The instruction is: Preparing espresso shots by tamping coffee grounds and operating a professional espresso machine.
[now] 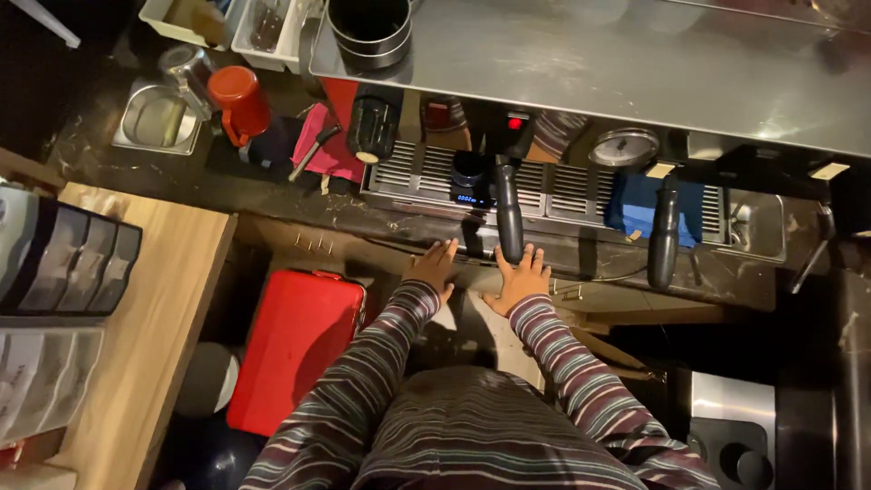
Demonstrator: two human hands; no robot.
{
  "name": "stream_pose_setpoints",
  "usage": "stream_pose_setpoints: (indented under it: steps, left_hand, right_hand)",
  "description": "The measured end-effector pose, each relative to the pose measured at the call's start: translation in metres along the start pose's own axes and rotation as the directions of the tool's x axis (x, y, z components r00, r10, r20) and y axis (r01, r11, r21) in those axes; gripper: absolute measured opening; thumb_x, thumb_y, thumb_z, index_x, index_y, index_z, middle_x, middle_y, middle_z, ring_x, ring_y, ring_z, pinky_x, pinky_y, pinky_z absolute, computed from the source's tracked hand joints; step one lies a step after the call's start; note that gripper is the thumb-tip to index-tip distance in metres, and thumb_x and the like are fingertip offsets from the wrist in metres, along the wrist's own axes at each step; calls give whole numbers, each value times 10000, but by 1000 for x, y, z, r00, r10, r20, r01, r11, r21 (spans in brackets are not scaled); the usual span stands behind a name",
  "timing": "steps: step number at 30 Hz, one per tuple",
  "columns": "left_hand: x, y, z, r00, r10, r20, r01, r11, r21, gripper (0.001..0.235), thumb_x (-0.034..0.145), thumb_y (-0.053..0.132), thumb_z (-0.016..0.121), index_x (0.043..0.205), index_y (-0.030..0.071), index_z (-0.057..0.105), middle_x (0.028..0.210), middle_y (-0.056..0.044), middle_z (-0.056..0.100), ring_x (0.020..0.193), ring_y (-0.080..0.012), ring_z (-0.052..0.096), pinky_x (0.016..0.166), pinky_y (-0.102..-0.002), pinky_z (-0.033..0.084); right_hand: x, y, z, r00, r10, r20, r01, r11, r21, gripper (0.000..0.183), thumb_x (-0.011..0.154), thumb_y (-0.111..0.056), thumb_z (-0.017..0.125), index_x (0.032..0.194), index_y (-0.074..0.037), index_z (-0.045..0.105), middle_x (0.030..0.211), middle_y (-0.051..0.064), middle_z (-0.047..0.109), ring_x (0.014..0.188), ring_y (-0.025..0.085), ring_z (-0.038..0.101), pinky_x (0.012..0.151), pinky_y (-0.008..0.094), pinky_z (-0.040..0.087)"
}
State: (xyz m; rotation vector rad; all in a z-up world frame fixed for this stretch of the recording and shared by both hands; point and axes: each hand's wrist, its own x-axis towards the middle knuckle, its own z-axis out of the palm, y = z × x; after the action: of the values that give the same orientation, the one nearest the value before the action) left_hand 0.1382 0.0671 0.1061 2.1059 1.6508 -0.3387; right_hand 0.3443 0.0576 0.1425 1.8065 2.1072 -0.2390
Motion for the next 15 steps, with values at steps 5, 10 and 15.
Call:
stream_pose_setpoints:
  steps: [5,10,15]
  left_hand:
    - [-23,12,-39,1000,6,28,-6,1000,19,924,914,373,548,1573,273,-93,1620,26,193,1493,-160,184,1147,-552,279]
    - [18,4,13,999,-49,18,46,989,140,803,923,375,554,1570,291,85,1601,28,146,1469,-232,208,1143,-568,269]
    - [12,10,-3,999,-48,16,45,984,171,744,931,370,527,1560,307,135,1572,17,202,1450,-230,221,1141,-534,264]
  right_hand:
    - [-1,-1,-10,999,-8,46,10,999,-43,1089,692,-715,622,1563,-362,72,1535,293,288,1444,481,258,1098,596,317]
    - [-6,-4,-26,995,-9,99,13,999,-35,1155,696,-680,638,1568,-351,-43,1527,310,286,1439,485,258,1106,578,311]
    - [-7,-4,-32,995,-11,102,13,1000,-18,1170,704,-682,643,1566,-371,-84,1524,310,292,1431,489,273,1109,566,307]
